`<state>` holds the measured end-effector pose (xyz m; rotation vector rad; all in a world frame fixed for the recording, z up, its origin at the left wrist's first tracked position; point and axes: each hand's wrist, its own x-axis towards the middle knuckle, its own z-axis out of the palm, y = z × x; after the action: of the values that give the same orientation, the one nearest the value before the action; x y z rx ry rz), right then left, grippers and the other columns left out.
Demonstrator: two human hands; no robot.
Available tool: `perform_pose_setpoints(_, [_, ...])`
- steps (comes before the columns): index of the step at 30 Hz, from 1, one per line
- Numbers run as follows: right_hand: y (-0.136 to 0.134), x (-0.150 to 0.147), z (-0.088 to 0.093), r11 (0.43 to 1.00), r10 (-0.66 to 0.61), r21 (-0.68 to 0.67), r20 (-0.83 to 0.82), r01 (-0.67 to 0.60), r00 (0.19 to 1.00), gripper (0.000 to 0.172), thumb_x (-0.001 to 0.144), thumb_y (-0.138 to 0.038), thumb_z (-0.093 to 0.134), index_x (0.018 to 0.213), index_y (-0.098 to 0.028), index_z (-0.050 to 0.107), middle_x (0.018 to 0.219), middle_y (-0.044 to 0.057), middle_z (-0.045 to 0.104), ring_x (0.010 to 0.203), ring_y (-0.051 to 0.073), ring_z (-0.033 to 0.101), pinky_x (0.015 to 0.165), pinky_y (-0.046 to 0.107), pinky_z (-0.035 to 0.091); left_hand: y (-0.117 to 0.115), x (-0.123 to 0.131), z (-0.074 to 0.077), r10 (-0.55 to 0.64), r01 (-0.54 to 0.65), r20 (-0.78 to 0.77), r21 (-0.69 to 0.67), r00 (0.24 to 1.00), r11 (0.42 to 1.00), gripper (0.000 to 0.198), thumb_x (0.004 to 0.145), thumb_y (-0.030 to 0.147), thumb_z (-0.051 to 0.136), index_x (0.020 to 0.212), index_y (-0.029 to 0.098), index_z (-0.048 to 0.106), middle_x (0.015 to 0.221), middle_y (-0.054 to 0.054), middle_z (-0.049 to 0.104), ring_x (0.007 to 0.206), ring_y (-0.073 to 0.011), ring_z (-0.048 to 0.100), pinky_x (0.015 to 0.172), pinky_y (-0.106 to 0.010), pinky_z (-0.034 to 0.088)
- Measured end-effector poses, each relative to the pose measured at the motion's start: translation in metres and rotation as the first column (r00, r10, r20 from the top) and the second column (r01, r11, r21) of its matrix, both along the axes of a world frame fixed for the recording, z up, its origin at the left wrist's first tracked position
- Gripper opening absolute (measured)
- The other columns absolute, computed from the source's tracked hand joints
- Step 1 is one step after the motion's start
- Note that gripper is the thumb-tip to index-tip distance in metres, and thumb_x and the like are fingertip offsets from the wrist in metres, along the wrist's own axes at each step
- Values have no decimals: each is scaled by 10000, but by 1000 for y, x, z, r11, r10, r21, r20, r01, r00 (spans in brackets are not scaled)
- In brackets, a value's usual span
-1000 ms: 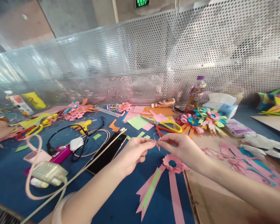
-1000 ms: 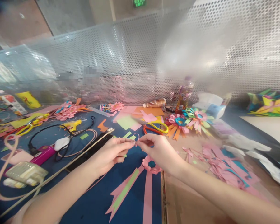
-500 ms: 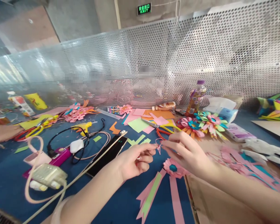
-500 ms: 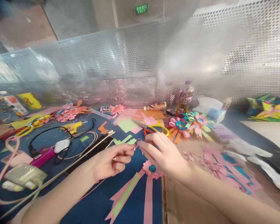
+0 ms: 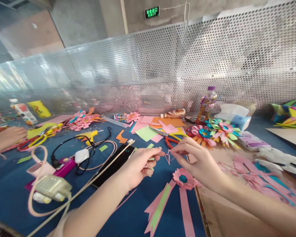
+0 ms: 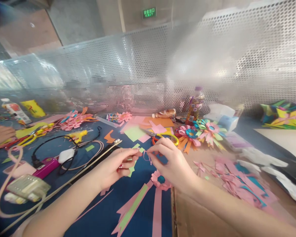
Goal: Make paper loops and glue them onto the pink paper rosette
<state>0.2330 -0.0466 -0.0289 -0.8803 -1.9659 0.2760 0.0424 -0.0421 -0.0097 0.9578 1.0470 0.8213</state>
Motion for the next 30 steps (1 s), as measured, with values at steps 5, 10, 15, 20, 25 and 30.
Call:
perform_pose_setpoints(5, [-8,-6,14,914,-55,-406,-142,-8,988,124,842,-320,561,797,-237,642,798,11,609,729,155,568,661,288,445,-7,2,10,195,-48,-297,440,935,897,265,773,416,609,761,156,659,502,56,356,451,-67,281,424,-202,189])
perform_pose_setpoints(10, [-9,-6,14,864,-104,-504,-163,8,981,154,817,-358,567,796,-231,650,759,10,625,718,171,551,650,302,423,-12,5,10,173,25,-338,508,925,861,258,747,419,630,789,167,670,709,-29,608,570,-110,449,488,-206,288])
perform_pose_setpoints(15, [-9,-7,14,846,-94,-532,-196,-25,976,146,805,-343,573,787,-227,659,766,17,630,719,172,534,644,304,409,-10,4,6,122,67,-361,467,924,882,267,760,423,623,822,167,668,722,-32,623,542,-94,421,471,-200,278])
perform_pose_setpoints(20, [-11,-9,14,827,-104,-560,-225,-41,969,157,787,-359,586,783,-223,665,754,19,623,691,166,508,613,293,405,-11,4,7,109,59,-333,456,937,888,204,766,368,630,809,172,668,728,-22,637,539,-80,418,473,-194,285])
perform_pose_setpoints(25, [-12,-11,14,810,-118,-585,-230,-41,966,194,789,-395,586,783,-221,673,698,6,597,623,144,471,559,269,380,-11,5,8,87,64,-318,434,944,899,181,772,339,624,787,162,658,690,-5,611,509,-64,381,457,-191,268])
perform_pose_setpoints(30, [-13,-13,12,778,-118,-623,-278,-86,953,214,784,-409,601,802,-213,684,725,6,624,618,129,491,542,251,365,-10,6,8,68,40,-272,373,960,927,178,765,327,627,774,150,637,603,29,521,470,-53,325,435,-195,227])
